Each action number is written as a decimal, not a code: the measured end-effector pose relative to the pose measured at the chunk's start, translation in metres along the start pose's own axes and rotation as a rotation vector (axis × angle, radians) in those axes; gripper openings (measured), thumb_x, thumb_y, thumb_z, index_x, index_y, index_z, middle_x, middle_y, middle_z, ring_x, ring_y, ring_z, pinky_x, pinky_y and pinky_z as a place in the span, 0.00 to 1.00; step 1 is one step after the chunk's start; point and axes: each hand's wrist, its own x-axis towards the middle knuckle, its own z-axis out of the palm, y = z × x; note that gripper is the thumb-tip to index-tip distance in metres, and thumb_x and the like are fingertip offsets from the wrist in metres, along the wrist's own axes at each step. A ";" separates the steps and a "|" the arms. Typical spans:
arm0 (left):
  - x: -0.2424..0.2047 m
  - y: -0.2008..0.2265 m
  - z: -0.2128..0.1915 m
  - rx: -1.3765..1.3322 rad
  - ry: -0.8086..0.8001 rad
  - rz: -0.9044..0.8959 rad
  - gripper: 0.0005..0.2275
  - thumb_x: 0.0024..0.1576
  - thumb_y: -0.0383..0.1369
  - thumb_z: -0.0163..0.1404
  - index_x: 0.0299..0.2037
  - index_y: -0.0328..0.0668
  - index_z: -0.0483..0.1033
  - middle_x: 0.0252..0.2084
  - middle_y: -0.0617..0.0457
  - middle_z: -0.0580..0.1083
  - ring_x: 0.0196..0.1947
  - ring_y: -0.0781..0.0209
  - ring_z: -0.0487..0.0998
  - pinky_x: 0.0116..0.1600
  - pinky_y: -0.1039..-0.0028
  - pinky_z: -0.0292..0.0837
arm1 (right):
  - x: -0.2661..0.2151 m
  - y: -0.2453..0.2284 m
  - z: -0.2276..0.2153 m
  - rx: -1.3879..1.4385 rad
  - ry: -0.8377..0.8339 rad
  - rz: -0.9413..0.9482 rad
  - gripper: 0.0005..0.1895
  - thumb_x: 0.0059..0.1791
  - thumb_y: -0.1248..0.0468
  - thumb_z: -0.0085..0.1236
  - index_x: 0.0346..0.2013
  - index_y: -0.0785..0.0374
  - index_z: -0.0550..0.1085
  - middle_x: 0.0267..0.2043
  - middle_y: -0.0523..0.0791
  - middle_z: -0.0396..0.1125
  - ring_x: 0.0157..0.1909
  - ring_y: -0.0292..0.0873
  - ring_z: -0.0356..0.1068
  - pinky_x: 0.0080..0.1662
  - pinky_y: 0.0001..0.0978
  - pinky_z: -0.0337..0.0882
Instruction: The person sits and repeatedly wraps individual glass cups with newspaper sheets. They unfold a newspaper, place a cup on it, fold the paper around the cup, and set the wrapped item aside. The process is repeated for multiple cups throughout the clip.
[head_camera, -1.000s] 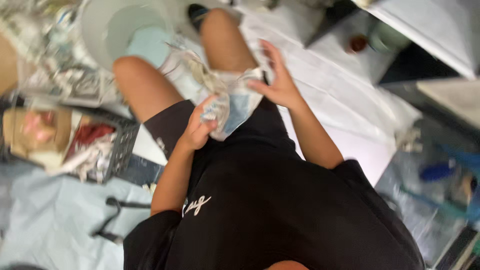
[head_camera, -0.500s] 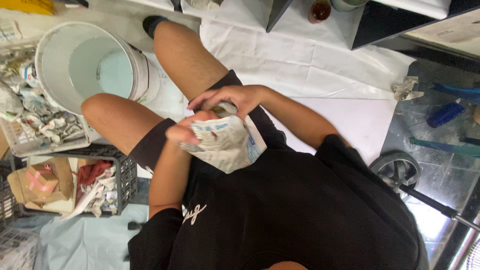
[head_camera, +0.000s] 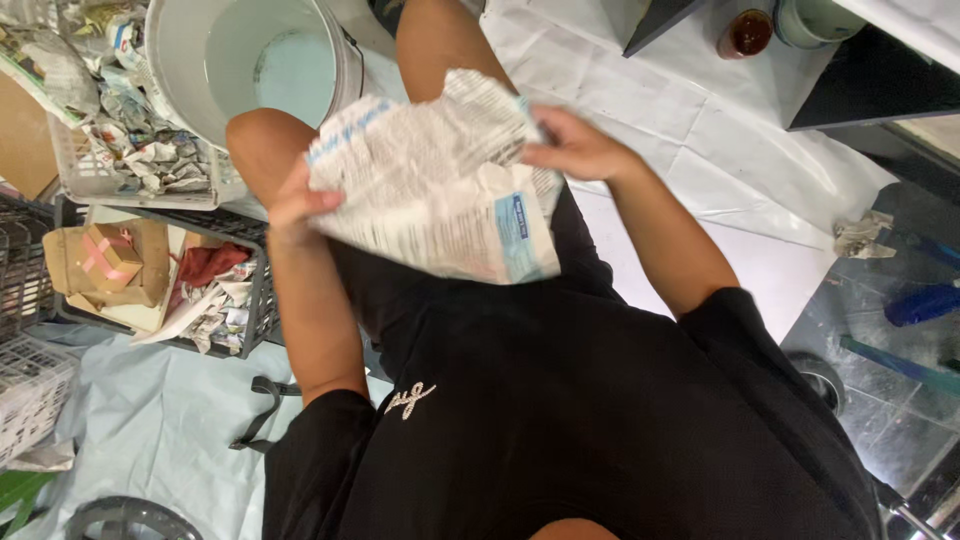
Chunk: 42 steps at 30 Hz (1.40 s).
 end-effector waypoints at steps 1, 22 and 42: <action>0.000 0.009 0.003 0.106 0.057 -0.021 0.33 0.50 0.32 0.49 0.68 0.21 0.63 0.65 0.44 0.72 0.67 0.53 0.72 0.73 0.70 0.60 | -0.005 -0.005 -0.004 -0.088 0.092 -0.080 0.19 0.56 0.58 0.59 0.56 0.67 0.69 0.51 0.45 0.70 0.51 0.36 0.71 0.54 0.32 0.74; 0.043 -0.042 0.088 1.545 0.531 0.167 0.34 0.48 0.25 0.60 0.67 0.21 0.64 0.56 0.32 0.71 0.58 0.38 0.71 0.62 0.56 0.66 | -0.074 0.022 0.028 -0.205 0.873 0.196 0.22 0.52 0.55 0.61 0.53 0.69 0.74 0.47 0.49 0.75 0.48 0.40 0.74 0.51 0.34 0.74; 0.123 -0.139 0.215 1.762 -0.399 0.282 0.34 0.53 0.51 0.53 0.69 0.50 0.64 0.74 0.44 0.55 0.74 0.41 0.51 0.68 0.28 0.37 | -0.165 0.141 -0.255 -1.501 1.309 0.579 0.29 0.48 0.49 0.58 0.53 0.70 0.74 0.56 0.62 0.65 0.57 0.71 0.62 0.58 0.74 0.56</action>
